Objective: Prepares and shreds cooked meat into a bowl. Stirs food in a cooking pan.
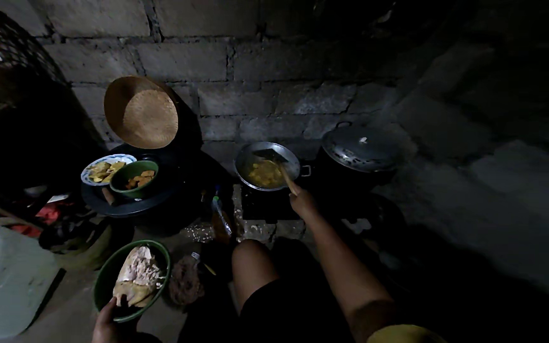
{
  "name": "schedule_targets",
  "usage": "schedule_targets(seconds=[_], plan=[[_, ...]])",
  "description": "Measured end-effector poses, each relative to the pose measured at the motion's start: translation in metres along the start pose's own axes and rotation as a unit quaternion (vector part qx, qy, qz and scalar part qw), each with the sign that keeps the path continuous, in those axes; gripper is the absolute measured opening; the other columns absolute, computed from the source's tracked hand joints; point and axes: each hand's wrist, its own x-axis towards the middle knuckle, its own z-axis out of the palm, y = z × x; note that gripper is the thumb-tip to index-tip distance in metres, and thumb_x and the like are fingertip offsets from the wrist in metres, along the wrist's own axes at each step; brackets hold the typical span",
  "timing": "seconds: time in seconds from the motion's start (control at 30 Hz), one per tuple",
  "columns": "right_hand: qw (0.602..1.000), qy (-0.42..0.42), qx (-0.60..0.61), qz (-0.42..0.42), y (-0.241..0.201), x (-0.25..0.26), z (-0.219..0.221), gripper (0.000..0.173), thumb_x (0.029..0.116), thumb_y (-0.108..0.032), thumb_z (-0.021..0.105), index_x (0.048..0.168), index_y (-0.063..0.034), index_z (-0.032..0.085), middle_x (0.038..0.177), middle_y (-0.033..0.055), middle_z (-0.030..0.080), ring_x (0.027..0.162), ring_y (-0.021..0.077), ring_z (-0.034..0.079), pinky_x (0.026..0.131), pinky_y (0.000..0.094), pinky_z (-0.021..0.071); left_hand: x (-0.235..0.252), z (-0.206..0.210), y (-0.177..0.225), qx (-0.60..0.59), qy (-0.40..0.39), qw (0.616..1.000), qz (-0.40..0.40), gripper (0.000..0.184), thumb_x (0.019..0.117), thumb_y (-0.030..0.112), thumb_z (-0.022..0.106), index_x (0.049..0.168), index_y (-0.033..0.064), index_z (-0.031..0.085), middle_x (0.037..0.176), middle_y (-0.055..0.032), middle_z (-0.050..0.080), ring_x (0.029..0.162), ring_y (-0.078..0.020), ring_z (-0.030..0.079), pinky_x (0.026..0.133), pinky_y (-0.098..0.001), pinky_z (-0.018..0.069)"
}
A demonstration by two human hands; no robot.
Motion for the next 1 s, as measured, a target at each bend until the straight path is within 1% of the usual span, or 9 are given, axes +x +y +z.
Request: schedule_targets(seconds=[0.1, 0.2, 0.37, 0.5, 0.63, 0.7, 0.8, 0.9, 1.0], plan=[[1.0, 0.017, -0.007, 0.01, 0.002, 0.032, 0.023, 0.057, 0.11, -0.019, 0.042, 0.164, -0.0279, 0.029, 0.147, 0.021, 0.055, 0.134, 0.0379, 0.056, 0.11, 0.0539, 0.0454, -0.003, 0.007, 0.0, -0.005, -0.001, 1.0, -0.006, 0.03, 0.1062, 0.03, 0.032, 0.12, 0.0125, 0.052, 0.103, -0.0063, 0.068, 0.091, -0.0208, 0.071, 0.075, -0.0447, 0.0614], [0.999, 0.02, -0.038, 0.007, 0.007, 0.046, 0.053, 0.053, 0.1109, -0.021, 0.041, 0.163, -0.0213, 0.033, 0.146, 0.0225, 0.056, 0.132, 0.0384, 0.057, 0.108, 0.0525, 0.0475, -0.007, 0.012, -0.003, -0.003, -0.014, 1.0, -0.003, 0.032, 0.1075, 0.03, 0.029, 0.119, 0.0109, 0.052, 0.101, -0.0066, 0.069, 0.09, -0.0203, 0.071, 0.075, -0.0436, 0.0615], [0.995, -0.008, -0.096, 0.024, 0.01, 0.033, 0.078, 0.059, 0.1107, -0.025, 0.041, 0.166, -0.0313, 0.022, 0.149, 0.0214, 0.052, 0.128, 0.0369, 0.06, 0.102, 0.0526, 0.052, -0.025, 0.019, -0.004, 0.008, -0.014, 1.0, 0.024, 0.028, 0.1086, 0.024, 0.031, 0.118, 0.0089, 0.053, 0.094, -0.0046, 0.069, 0.084, -0.0148, 0.07, 0.074, -0.0371, 0.0615], [0.998, -0.007, -0.065, 0.009, 0.02, 0.018, 0.066, 0.056, 0.1091, -0.021, 0.046, 0.163, -0.0235, 0.031, 0.15, 0.0266, 0.049, 0.13, 0.0441, 0.057, 0.105, 0.0596, 0.0479, -0.05, 0.029, 0.002, 0.011, -0.029, 0.999, 0.028, 0.029, 0.1081, 0.022, 0.034, 0.116, 0.0063, 0.057, 0.094, -0.005, 0.07, 0.085, -0.0141, 0.07, 0.077, -0.0355, 0.0612], [0.99, 0.083, -0.015, -0.111, 0.006, -0.009, 0.053, 0.056, 0.1077, -0.025, 0.052, 0.159, -0.0103, 0.039, 0.15, 0.0317, 0.046, 0.136, 0.0505, 0.049, 0.11, 0.0652, 0.0422, -0.067, 0.012, -0.002, 0.01, -0.046, 0.999, 0.011, 0.044, 0.1107, 0.034, 0.039, 0.127, -0.0006, 0.06, 0.112, -0.0154, 0.071, 0.102, -0.0242, 0.07, 0.09, -0.0462, 0.0594], [0.982, 0.069, 0.022, -0.176, -0.02, -0.04, 0.045, 0.053, 0.1081, -0.021, 0.052, 0.157, -0.005, 0.04, 0.151, 0.0331, 0.044, 0.136, 0.0489, 0.048, 0.113, 0.0625, 0.0396, -0.074, 0.002, -0.009, 0.026, -0.074, 0.997, 0.01, 0.052, 0.1095, 0.045, 0.039, 0.128, -0.0001, 0.058, 0.113, -0.0166, 0.07, 0.103, -0.0256, 0.07, 0.091, -0.0472, 0.0593], [0.954, -0.019, 0.045, -0.295, -0.063, -0.111, 0.048, 0.045, 0.1082, -0.019, 0.051, 0.151, -0.0063, 0.05, 0.144, 0.0271, 0.054, 0.13, 0.0423, 0.056, 0.108, 0.0586, 0.0466, -0.093, -0.004, -0.017, 0.021, -0.128, 0.991, 0.016, 0.058, 0.1064, 0.053, 0.04, 0.138, 0.0064, 0.052, 0.113, -0.0129, 0.07, 0.103, -0.0216, 0.069, 0.09, -0.0425, 0.0591], [0.877, -0.124, 0.029, -0.464, -0.093, -0.189, 0.067, 0.035, 0.1018, -0.018, 0.061, 0.134, -0.0052, 0.066, 0.133, 0.023, 0.061, 0.127, 0.0399, 0.056, 0.106, 0.0582, 0.0477, -0.115, -0.006, -0.02, 0.054, -0.153, 0.987, 0.013, 0.059, 0.1065, 0.054, 0.039, 0.146, 0.0105, 0.047, 0.119, -0.0086, 0.069, 0.108, -0.0161, 0.067, 0.094, -0.0365, 0.0577], [0.791, -0.193, -0.092, -0.573, -0.111, -0.244, 0.092, 0.039, 0.0936, -0.037, 0.073, 0.127, -0.0171, 0.073, 0.129, 0.0133, 0.066, 0.125, 0.0371, 0.057, 0.101, 0.0621, 0.047, -0.137, -0.001, -0.018, 0.085, -0.16, 0.983, -0.02, 0.058, 0.1102, 0.047, 0.026, 0.134, 0.0024, 0.054, 0.109, -0.0072, 0.069, 0.101, -0.012, 0.067, 0.09, -0.0324, 0.0576]])
